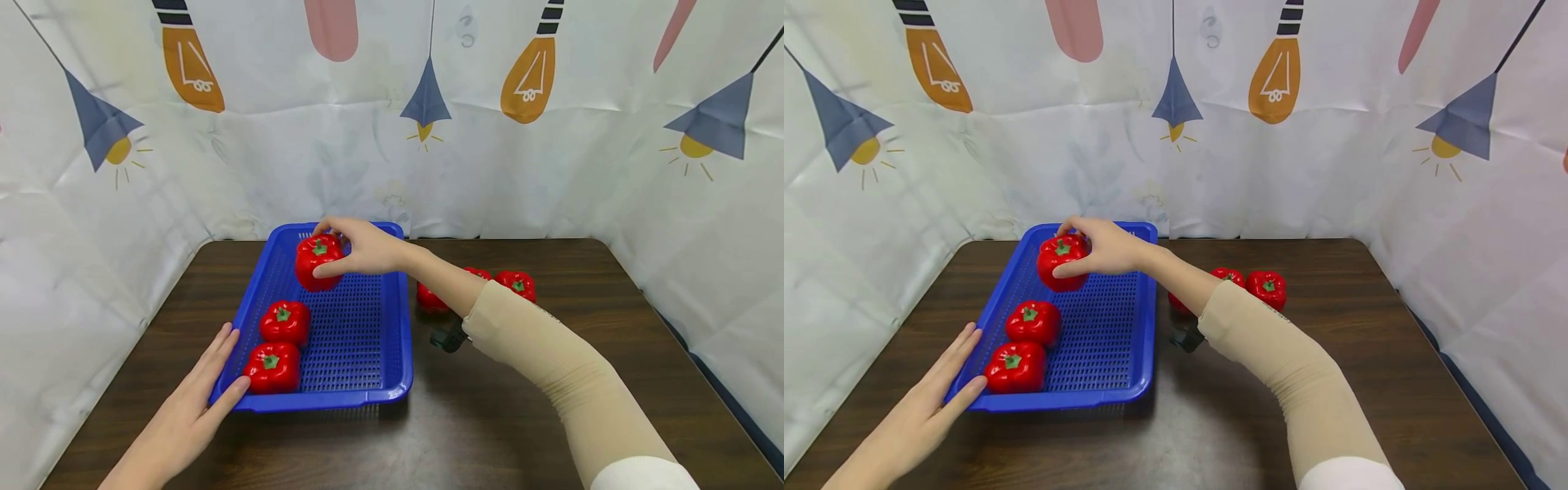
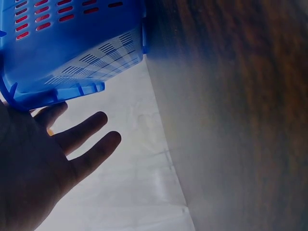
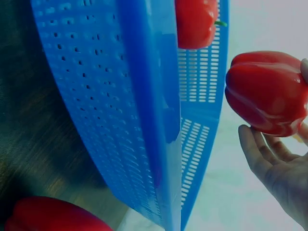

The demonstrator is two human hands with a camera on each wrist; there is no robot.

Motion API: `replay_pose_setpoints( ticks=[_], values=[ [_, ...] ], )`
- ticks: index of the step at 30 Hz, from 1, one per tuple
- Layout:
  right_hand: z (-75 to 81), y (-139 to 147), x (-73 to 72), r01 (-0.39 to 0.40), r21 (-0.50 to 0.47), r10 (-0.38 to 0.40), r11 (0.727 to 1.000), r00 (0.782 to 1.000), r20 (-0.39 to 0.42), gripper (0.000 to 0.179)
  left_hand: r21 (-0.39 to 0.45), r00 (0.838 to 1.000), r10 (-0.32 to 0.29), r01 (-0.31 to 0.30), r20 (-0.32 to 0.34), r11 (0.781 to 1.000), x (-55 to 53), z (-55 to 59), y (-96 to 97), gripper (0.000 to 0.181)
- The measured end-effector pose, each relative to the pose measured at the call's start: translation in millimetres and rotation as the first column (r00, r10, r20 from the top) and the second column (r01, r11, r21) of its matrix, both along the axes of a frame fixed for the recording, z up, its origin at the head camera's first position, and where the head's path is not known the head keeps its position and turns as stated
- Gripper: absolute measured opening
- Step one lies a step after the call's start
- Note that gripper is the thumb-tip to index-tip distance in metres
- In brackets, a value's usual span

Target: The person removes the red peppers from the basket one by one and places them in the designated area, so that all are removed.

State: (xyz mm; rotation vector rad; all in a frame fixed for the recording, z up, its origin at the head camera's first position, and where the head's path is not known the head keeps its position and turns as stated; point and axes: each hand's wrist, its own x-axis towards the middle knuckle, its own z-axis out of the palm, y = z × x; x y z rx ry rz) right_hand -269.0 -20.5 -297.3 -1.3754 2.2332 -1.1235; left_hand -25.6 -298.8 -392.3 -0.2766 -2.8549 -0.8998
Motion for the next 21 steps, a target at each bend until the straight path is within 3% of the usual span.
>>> replay_pose_setpoints(
  ticks=[10, 21],
  values=[
    [6.0, 24.9, 18.1, 0.040, 0.004, -0.040, 0.999, 0.999, -0.005, 0.059, -0.006, 1.000, 0.006, -0.006, 0.002, 1.000, 1.2, 1.0, -0.2, 0.075],
    [9.2, 51.1, 30.6, 0.092, -0.063, -0.087, 0.994, 0.993, 0.079, 0.061, 0.002, 1.000, 0.004, -0.004, 0.010, 1.000, 1.0, 3.2, 0.0, 0.074]
  ],
)
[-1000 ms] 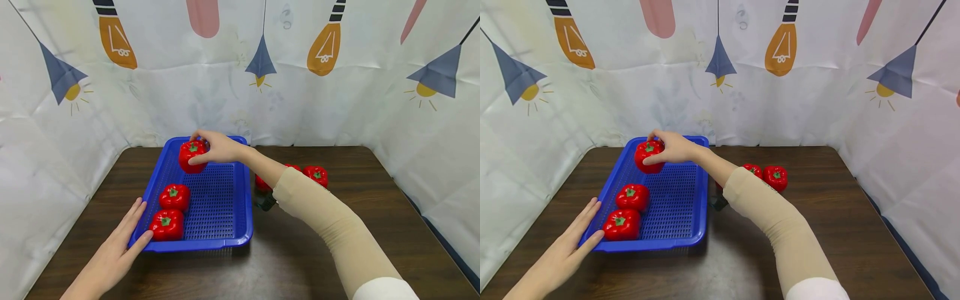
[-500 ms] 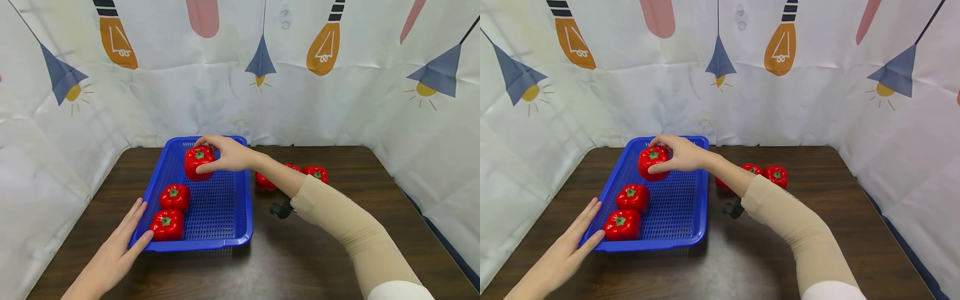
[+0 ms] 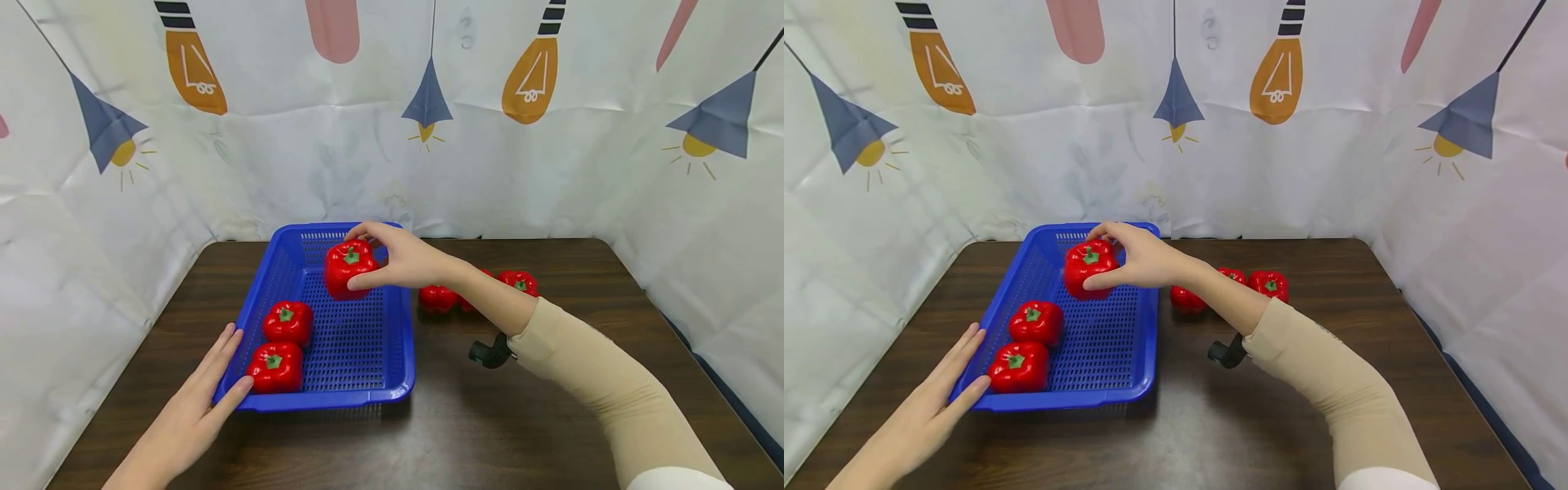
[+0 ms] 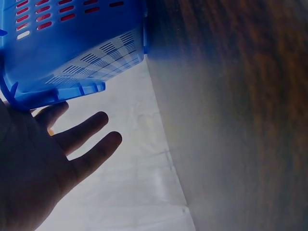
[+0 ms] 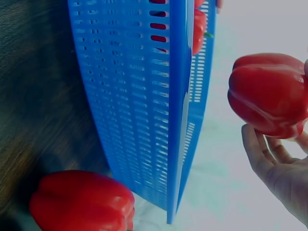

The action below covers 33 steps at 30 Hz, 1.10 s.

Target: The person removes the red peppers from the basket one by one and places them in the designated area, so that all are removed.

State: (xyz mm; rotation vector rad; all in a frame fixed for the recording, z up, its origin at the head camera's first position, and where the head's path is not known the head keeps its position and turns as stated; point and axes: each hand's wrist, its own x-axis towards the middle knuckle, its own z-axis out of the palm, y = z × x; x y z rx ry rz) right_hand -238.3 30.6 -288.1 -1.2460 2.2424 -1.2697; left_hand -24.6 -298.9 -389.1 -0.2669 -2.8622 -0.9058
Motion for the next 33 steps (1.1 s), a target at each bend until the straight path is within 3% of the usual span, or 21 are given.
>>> replay_pose_setpoints(
  ticks=[15, 28, 33],
  values=[
    [-10.7, 40.1, 11.5, 0.032, -0.074, -0.030, 0.997, 0.999, 0.019, 0.059, 0.014, 1.000, -0.001, 0.001, 0.008, 1.000, 0.6, -0.1, 0.8, 0.075],
    [-16.3, 72.0, 22.0, 0.067, -0.054, -0.066, 0.996, 0.998, 0.022, 0.063, 0.003, 1.000, 0.008, -0.008, 0.012, 1.000, 1.0, 0.0, 0.2, 0.075],
    [-21.3, 82.0, 25.1, 0.091, -0.052, -0.088, 0.995, 0.994, 0.061, 0.063, 0.001, 1.000, 0.008, -0.008, 0.014, 1.000, 0.4, 0.8, 0.8, 0.076]
  ],
)
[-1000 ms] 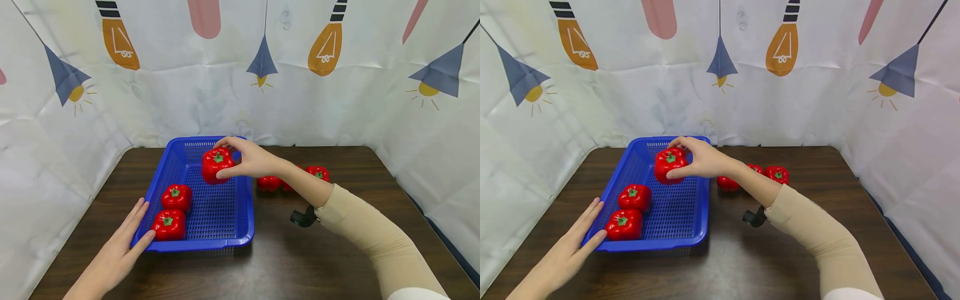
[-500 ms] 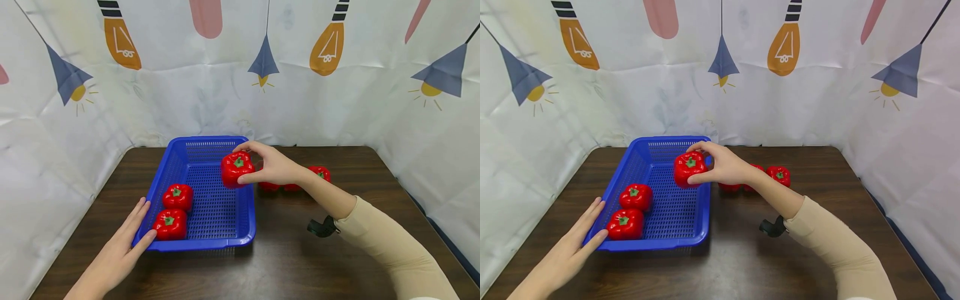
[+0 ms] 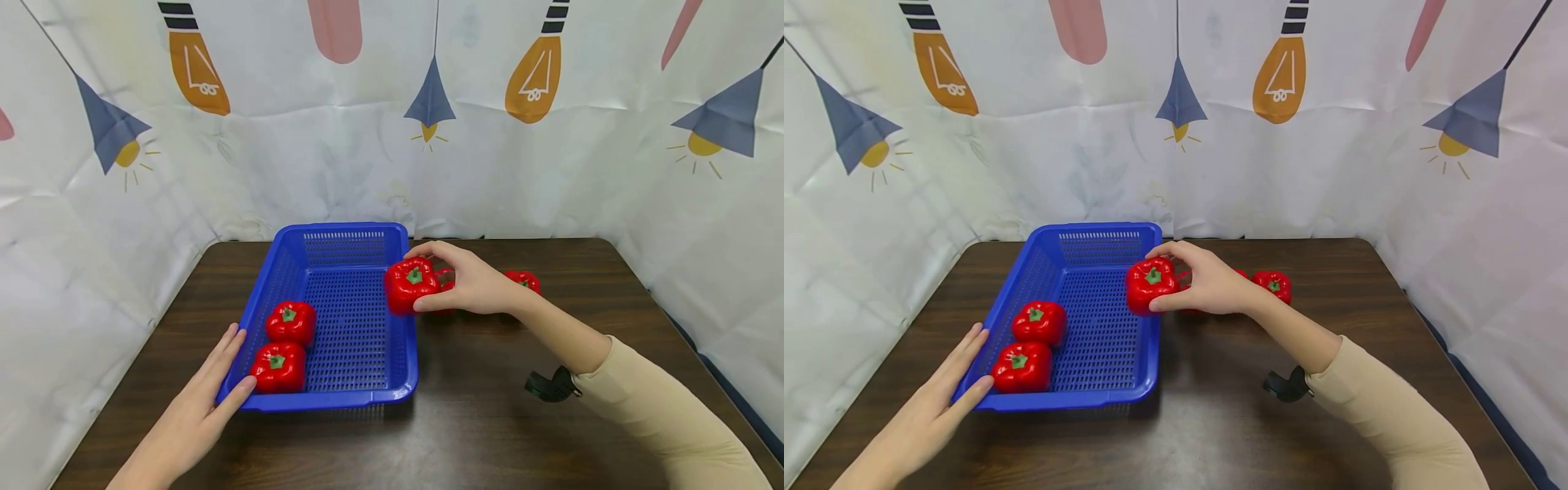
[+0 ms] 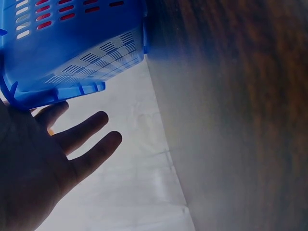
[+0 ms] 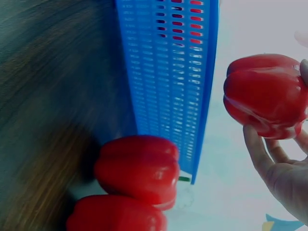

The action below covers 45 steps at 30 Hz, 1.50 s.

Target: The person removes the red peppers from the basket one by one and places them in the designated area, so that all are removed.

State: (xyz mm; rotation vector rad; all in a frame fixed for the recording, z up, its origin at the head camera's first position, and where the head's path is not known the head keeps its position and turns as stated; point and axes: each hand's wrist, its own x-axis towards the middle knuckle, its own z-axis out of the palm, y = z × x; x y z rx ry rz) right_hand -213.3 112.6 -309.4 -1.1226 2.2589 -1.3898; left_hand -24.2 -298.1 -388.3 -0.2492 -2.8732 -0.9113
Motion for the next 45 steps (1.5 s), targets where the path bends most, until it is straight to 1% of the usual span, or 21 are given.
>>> replay_pose_setpoints(
  ticks=[7, 12, 15, 21, 26, 34, 41, 45],
  values=[
    [-6.5, 12.9, 5.8, 0.035, -0.007, -0.035, 0.999, 0.998, 0.057, 0.064, -0.002, 1.000, 0.001, -0.001, -0.003, 1.000, 0.3, 0.0, 0.4, 0.076],
    [-10.0, 21.1, 8.0, 0.062, 0.000, -0.062, 0.998, 0.996, 0.070, 0.066, -0.004, 1.000, -0.005, 0.005, -0.024, 1.000, 0.8, -1.2, 0.6, 0.076],
    [-12.4, 24.3, 7.6, 0.064, -0.003, -0.063, 0.998, 0.995, 0.077, 0.066, -0.002, 1.000, -0.004, 0.004, -0.025, 1.000, 1.1, -1.6, 0.6, 0.075],
    [-16.7, 29.4, 7.1, 0.051, -0.029, -0.047, 0.998, 0.990, 0.131, 0.062, 0.003, 1.000, 0.001, -0.001, -0.011, 1.000, 1.3, -0.5, 0.8, 0.076],
    [-19.0, 33.4, 6.6, 0.067, -0.035, -0.063, 0.997, 0.990, 0.126, 0.062, 0.002, 1.000, 0.002, -0.002, -0.004, 1.000, 1.0, -0.4, 0.8, 0.076],
    [-23.5, 41.1, 7.1, 0.103, -0.016, -0.099, 0.995, 0.984, 0.150, 0.062, -0.007, 1.000, 0.002, -0.002, -0.009, 1.000, 0.6, 0.0, 0.5, 0.076],
    [-30.6, 48.8, 6.8, 0.130, -0.003, -0.128, 0.992, 0.983, 0.133, 0.061, -0.005, 1.000, 0.001, -0.001, -0.006, 1.000, 0.3, 0.4, 0.6, 0.076],
    [-36.1, 51.9, 7.2, 0.137, 0.001, -0.136, 0.991, 0.978, 0.161, 0.061, 0.002, 1.000, -0.001, 0.001, -0.003, 1.000, 0.1, 0.5, 0.6, 0.076]
  ],
)
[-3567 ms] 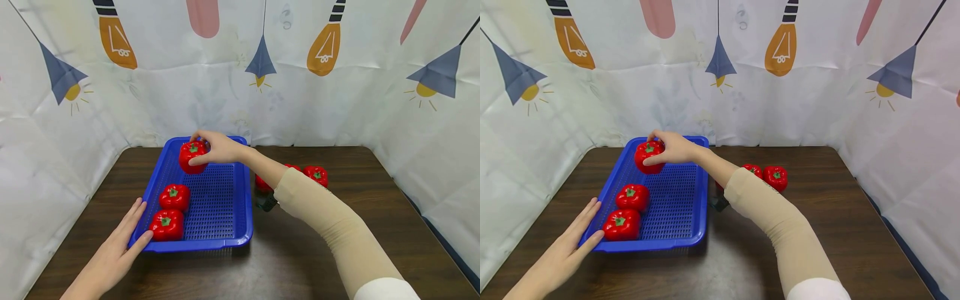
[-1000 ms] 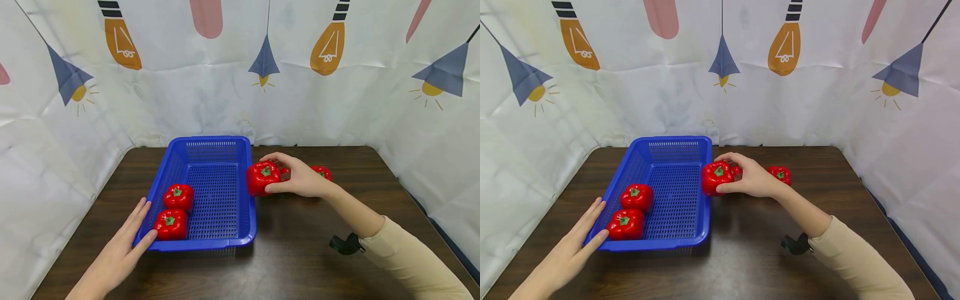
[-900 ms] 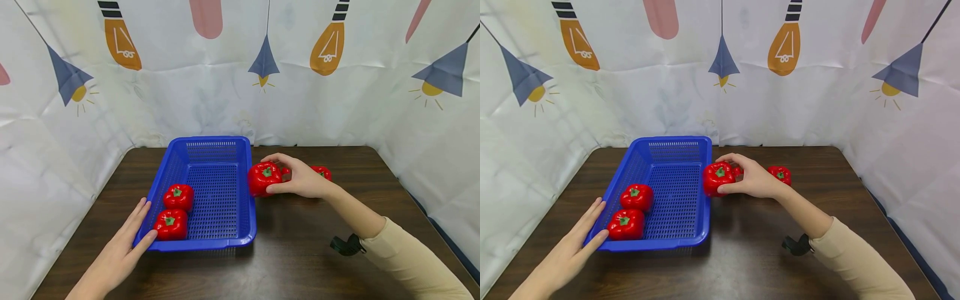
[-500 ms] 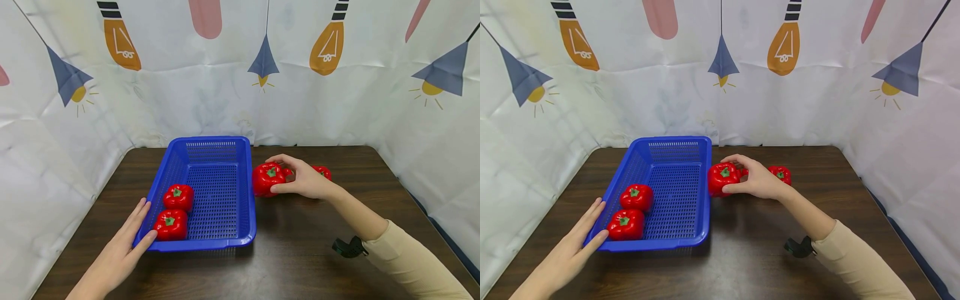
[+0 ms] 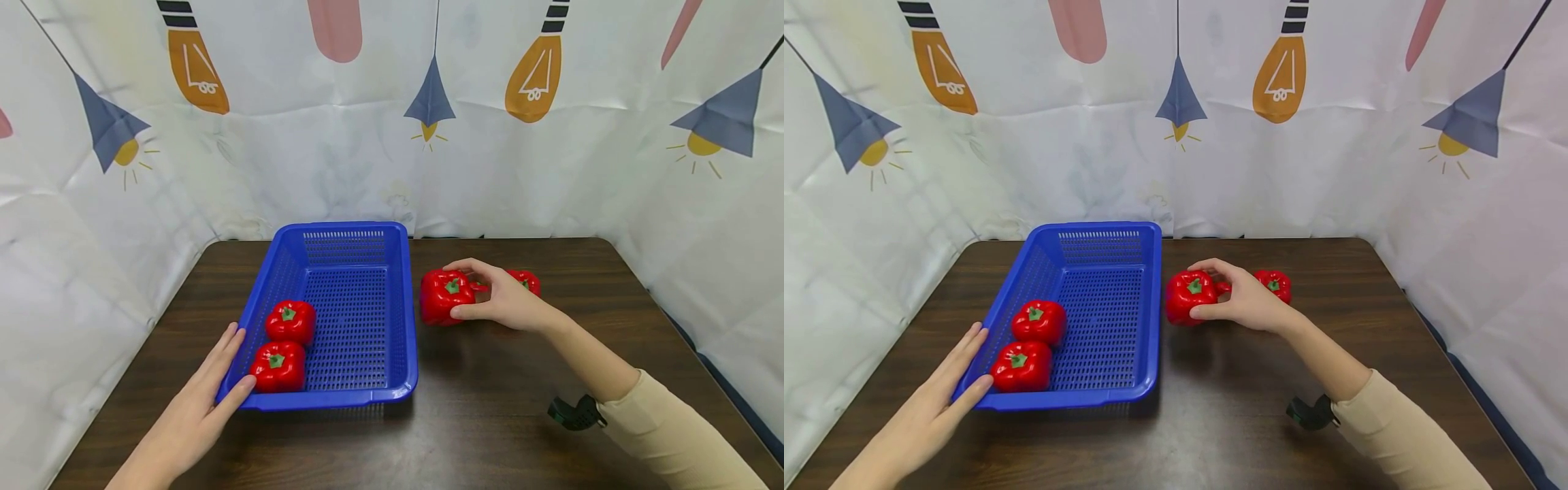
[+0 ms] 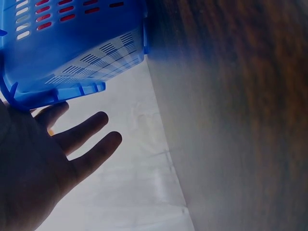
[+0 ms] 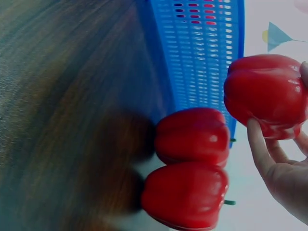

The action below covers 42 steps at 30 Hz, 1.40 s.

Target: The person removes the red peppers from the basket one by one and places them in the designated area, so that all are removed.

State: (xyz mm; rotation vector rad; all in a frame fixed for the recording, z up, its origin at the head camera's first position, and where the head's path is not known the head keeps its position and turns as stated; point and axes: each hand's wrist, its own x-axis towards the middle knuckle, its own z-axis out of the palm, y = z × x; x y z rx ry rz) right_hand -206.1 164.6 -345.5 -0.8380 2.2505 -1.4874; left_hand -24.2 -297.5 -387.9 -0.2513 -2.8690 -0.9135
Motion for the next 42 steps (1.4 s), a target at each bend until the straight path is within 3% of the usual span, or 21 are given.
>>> replay_pose_setpoints(
  ticks=[8, 21, 34, 42],
  values=[
    [-12.0, 1.7, 1.4, 0.001, -0.007, -0.001, 1.000, 0.998, 0.055, 0.062, 0.006, 1.000, -0.004, 0.004, -0.005, 1.000, 0.1, -0.7, 0.1, 0.075],
    [-24.8, 3.0, 3.9, 0.022, 0.049, -0.025, 0.999, 0.997, 0.075, 0.065, -0.005, 1.000, 0.001, -0.001, -0.012, 1.000, 0.5, -1.5, -0.4, 0.076],
    [-29.2, 2.8, 7.0, -0.004, 0.067, 0.003, 0.998, 1.000, 0.018, 0.065, 0.009, 1.000, -0.006, 0.006, -0.015, 1.000, 0.9, -1.8, -0.1, 0.074],
    [-35.1, 3.4, 12.7, 0.023, 0.095, -0.021, 0.995, 1.000, -0.017, 0.065, 0.011, 1.000, -0.004, 0.005, -0.005, 1.000, 0.9, -0.9, -0.2, 0.074]
  ],
)
